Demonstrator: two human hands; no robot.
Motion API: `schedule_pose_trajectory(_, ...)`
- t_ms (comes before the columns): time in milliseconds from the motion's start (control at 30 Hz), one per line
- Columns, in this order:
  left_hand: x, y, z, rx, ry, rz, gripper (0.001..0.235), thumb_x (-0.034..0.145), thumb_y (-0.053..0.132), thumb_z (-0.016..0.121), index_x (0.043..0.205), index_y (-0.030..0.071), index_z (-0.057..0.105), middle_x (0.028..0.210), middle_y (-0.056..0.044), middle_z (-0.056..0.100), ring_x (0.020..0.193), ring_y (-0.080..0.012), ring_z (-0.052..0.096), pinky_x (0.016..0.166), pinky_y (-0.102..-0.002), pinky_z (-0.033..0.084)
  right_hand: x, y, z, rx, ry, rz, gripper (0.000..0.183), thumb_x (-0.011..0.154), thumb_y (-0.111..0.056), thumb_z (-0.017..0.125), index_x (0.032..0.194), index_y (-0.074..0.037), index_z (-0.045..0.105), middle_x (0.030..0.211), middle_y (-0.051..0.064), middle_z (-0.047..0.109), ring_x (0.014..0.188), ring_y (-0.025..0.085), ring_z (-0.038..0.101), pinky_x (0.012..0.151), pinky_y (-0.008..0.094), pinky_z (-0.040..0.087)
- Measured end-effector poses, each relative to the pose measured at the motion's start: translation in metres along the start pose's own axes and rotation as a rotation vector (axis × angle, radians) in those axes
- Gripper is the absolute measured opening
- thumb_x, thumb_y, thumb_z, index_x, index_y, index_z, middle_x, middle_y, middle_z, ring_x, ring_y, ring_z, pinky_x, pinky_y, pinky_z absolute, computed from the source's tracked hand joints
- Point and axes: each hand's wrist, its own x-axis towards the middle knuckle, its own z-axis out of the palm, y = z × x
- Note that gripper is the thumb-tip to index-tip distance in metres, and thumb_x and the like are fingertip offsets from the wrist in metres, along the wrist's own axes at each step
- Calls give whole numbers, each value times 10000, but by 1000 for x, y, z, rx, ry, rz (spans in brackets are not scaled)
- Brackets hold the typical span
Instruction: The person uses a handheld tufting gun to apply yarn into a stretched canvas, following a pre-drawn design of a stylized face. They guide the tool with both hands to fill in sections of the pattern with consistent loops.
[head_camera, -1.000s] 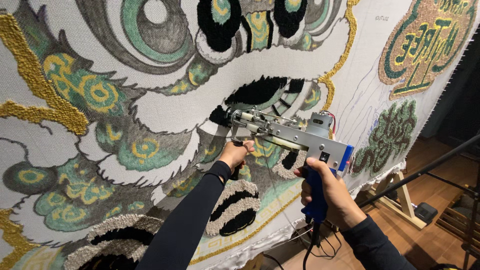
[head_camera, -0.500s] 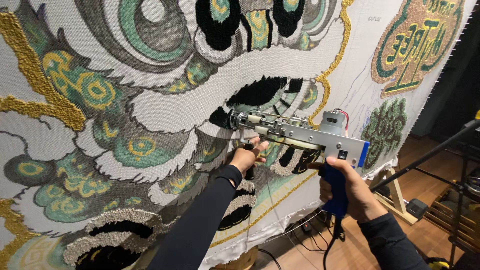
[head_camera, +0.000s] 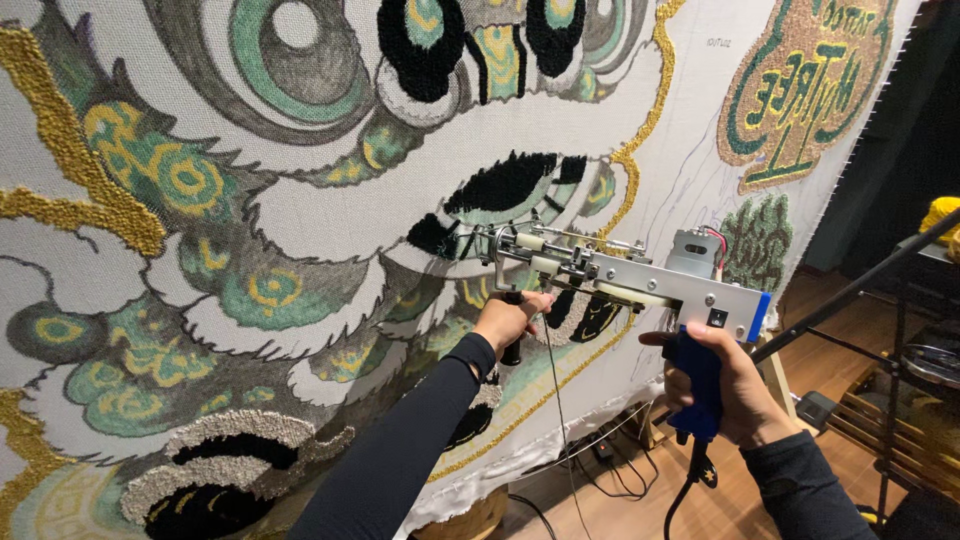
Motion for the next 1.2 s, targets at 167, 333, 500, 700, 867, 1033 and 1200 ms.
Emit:
schedule_pose_trajectory(167, -5, 7, -3, 55, 4, -51, 299, 913, 296, 756, 1045, 33, 811, 935, -57, 768, 593, -106, 619, 568, -284, 509, -3, -4, 8, -21, 11, -8, 515, 897, -539, 542, 967, -36, 621, 540, 47, 467, 463, 167, 458, 500, 356, 428)
schedule_pose_trajectory(333, -18, 14, -8, 12, 18, -134, 329, 910, 321, 719, 1196, 158, 734, 982, -8, 776, 579, -103, 581, 560, -276, 462, -7, -5, 21, -70, -49, -12, 704, 901, -529, 519, 1296, 36, 662, 511, 29, 435, 450, 147, 430, 484, 336, 403)
schedule_pose_trajectory(500, -19, -6, -12, 15, -5, -133, 323, 943, 315, 677, 1168, 105, 774, 1020, -19, 777, 616, -111, 594, 590, -278, 477, -7, -1, 28, -75, -26, 49, 670, 905, -502, 502, 1277, 30, 673, 529, 14, 416, 466, 144, 429, 503, 331, 403)
schedule_pose_trajectory(700, -16, -25, -21, -15, -41, -102, 289, 938, 257, 667, 1045, 16, 786, 1165, 32, 768, 685, -144, 642, 651, -307, 536, -5, 3, 35, -107, -16, 48, 642, 902, -499, 496, 1223, 28, 671, 538, 27, 419, 454, 155, 420, 497, 348, 418)
schedule_pose_trajectory(867, -18, -26, -22, 11, 1, -163, 247, 939, 261, 700, 1045, 59, 793, 1109, -47, 773, 689, -149, 629, 653, -302, 526, -6, 4, 40, -97, -27, 61, 646, 905, -510, 502, 1214, 34, 664, 537, 11, 409, 450, 145, 414, 479, 337, 407)
schedule_pose_trajectory(1033, -19, -23, -28, 50, -2, -167, 261, 919, 298, 708, 1024, 75, 794, 1052, -27, 777, 684, -134, 672, 650, -298, 524, -4, 1, 48, -93, -25, 76, 655, 888, -529, 495, 1209, 15, 672, 526, 9, 405, 442, 141, 419, 469, 333, 415)
schedule_pose_trajectory(1200, -22, -18, -32, 49, 8, -192, 312, 904, 337, 747, 1001, 44, 795, 994, -58, 757, 652, -137, 654, 622, -315, 489, 1, 3, 47, -103, 13, 58, 597, 929, -530, 510, 1083, 40, 601, 543, 25, 424, 452, 153, 430, 484, 352, 428)
